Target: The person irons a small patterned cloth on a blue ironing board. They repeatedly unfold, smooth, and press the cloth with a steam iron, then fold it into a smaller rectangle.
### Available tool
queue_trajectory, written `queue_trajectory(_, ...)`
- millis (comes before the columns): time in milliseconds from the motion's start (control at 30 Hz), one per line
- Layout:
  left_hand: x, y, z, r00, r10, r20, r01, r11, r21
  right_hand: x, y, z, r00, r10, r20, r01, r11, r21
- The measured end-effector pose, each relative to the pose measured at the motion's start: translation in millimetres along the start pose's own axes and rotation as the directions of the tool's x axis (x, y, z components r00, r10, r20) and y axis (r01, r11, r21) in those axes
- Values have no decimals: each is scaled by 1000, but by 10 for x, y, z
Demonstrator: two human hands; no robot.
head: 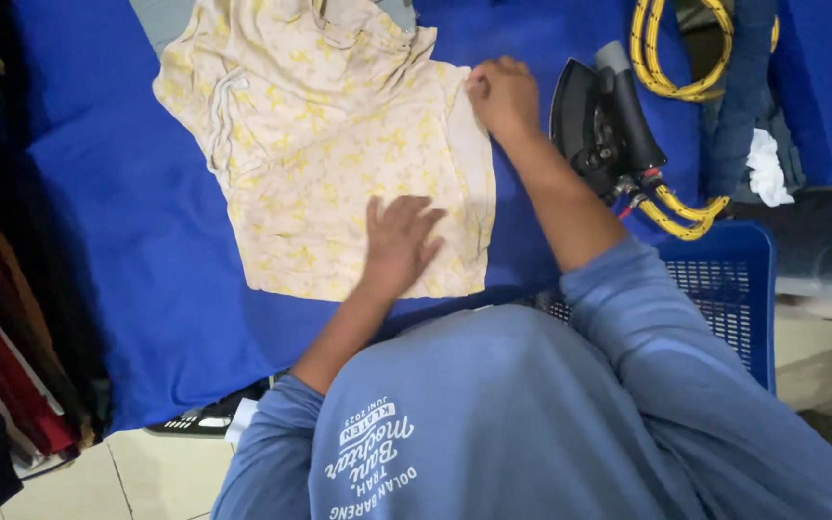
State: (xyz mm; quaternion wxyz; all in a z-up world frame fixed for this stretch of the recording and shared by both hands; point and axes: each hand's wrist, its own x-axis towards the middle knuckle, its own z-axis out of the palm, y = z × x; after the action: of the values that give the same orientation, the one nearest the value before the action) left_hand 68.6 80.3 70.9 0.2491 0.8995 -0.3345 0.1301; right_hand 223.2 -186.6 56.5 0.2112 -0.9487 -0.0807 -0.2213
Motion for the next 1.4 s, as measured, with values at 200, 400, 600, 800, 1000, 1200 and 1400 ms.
queue_trajectory(200, -183, 245, 97, 974, 40, 224, -87, 975, 204, 258, 223, 427, 973, 70, 221, 3, 949, -314)
queue_trajectory(400, -192, 281, 51, 983, 79, 163, -115, 967, 226, 410, 247, 269, 885, 244, 397, -162, 960, -227)
queue_trajectory(600, -184, 285, 58, 969, 46, 243, -107, 963, 246, -32, -648, -296, 936, -264, 231, 282, 958, -48)
queue_trajectory(800, -196, 105, -122, 967, -16, 253, -31, 983, 183, -427, -729, -652, 791, 200, 578, -85, 972, -220)
queue_trajectory(1000, -247, -719, -761, 885, -417, 208, 332, 877, 347, -984, -924, -483, 902, -167, 399, 176, 984, 13)
queue_trajectory(1200, -379, -1252, -935, 793, -548, 266, 449, 821, 353, -680, -722, -507, 736, 111, 668, 54, 974, -221)
queue_trajectory(1400, -410, -1032, -913, 846, -511, 151, 472, 850, 232, -1241, -924, -730, 919, -203, 337, 197, 979, 50)
